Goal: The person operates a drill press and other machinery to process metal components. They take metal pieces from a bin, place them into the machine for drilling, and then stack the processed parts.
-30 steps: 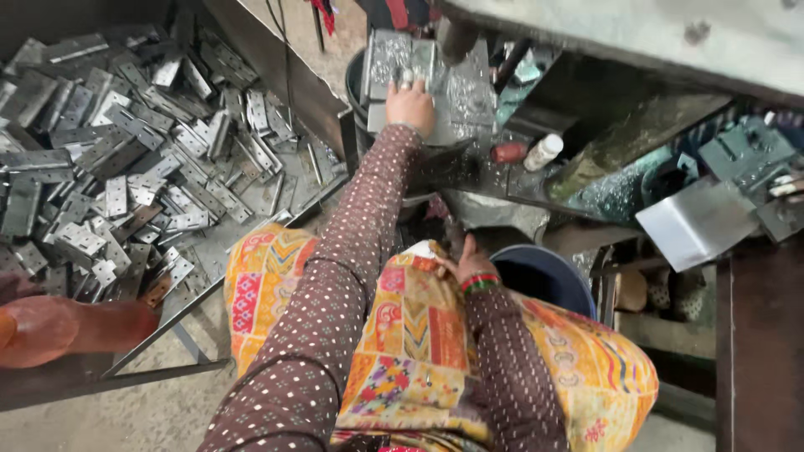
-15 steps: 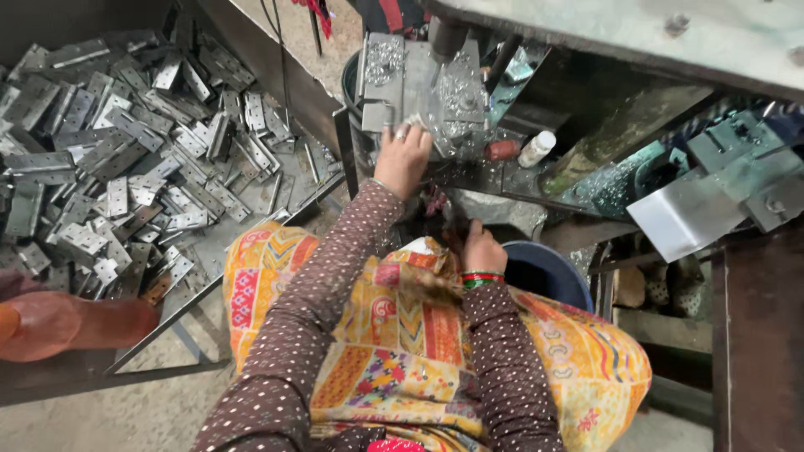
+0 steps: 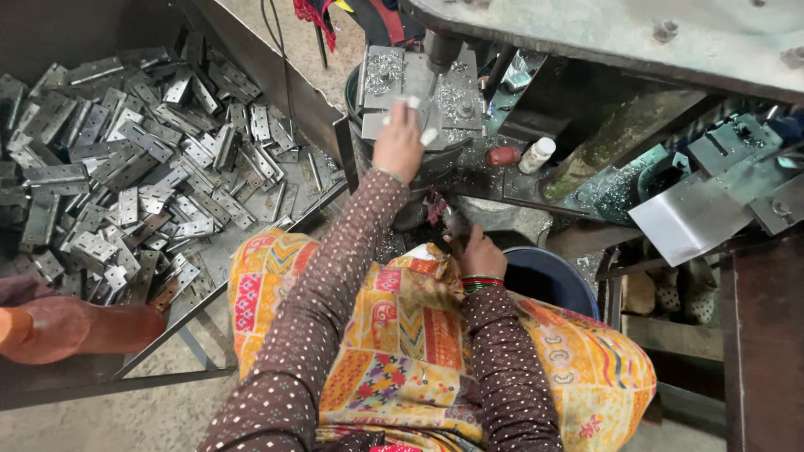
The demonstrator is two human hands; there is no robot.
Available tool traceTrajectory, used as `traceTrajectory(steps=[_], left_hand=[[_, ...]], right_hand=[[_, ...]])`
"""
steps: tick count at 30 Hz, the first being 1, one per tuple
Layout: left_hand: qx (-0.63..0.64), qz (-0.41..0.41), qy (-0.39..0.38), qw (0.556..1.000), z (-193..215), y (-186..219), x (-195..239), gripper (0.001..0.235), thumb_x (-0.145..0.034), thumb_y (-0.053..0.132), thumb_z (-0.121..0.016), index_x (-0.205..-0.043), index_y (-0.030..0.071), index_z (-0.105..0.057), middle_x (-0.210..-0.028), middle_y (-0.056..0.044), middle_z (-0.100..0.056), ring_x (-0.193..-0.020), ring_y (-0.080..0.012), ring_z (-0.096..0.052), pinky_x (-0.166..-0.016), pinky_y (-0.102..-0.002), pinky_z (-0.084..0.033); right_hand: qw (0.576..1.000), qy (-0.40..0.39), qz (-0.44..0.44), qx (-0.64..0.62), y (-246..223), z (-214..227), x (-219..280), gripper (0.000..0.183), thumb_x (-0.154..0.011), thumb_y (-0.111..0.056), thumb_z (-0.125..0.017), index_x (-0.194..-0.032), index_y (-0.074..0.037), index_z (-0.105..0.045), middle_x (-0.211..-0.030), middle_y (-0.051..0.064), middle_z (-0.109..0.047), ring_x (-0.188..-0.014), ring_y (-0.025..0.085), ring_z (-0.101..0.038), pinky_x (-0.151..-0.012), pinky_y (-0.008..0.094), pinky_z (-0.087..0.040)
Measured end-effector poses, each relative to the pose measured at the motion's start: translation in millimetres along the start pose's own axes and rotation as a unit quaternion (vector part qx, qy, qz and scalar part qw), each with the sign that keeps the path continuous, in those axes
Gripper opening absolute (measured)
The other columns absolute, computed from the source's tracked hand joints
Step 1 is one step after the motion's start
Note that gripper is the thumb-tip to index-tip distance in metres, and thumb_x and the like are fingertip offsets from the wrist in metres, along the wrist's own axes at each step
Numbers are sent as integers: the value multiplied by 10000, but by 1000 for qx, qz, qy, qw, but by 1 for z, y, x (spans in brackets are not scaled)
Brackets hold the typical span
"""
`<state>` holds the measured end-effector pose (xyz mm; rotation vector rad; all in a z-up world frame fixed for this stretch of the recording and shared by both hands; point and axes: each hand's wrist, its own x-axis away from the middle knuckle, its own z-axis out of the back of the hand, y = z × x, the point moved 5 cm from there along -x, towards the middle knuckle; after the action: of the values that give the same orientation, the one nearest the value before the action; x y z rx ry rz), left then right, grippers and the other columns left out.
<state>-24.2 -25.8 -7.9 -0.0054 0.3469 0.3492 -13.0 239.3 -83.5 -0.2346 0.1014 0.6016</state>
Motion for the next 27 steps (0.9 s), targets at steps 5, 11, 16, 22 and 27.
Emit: traceTrajectory(steps=[5,11,16,22,27], left_hand=[[-79,97,-59,990,17,4,21,585,-885,256,-607,-1391,-22,-512,-1522,-239,-411,-1403,-411,-378,-1140,-557,-268],[6,104,-83,991,10,19,12,437,-1056,225,-421,-1420,23,-555,-1572,-158,-441,-1526,-327,-332,-1267,-616,-159],[23,116,-51,992,5,5,-13,487,-976,246,-424,-1374,2,-561,-1530,-161,-440,-1475,-342,-325,-1186,-608,-178],[20,109,-28,993,2,1,-9,399,-973,207,-467,-1276,20,-648,-1489,-162,-500,-1459,-356,-377,-1169,-595,-276],[47,93,10,995,0,-6,-9,363,-934,171,-500,-1208,22,-687,-1447,-157,-539,-1437,-349,-418,-1146,-595,-314]], right_hand=[[1000,-20,12,-1,4,-8,-3,750,-914,-742,-558,-1196,-47,-574,-799,203,-696,-685,415,-695,-541,512,-548],[999,-15,18,-25,1,1,0,717,-920,-733,-535,-1198,-74,-584,-856,210,-700,-731,424,-700,-600,522,-560],[995,-94,-14,-30,11,-20,2,791,-879,-735,-576,-1319,-80,-515,-979,231,-700,-821,438,-705,-656,549,-562],[967,-243,-77,19,42,-150,13,1183,-705,-827,-714,-1543,-144,-234,-1196,316,-629,-991,446,-677,-794,535,-559],[967,-245,-59,-45,42,-144,6,1205,-733,-814,-646,-1608,-96,-233,-1129,299,-710,-973,457,-708,-829,535,-569]])
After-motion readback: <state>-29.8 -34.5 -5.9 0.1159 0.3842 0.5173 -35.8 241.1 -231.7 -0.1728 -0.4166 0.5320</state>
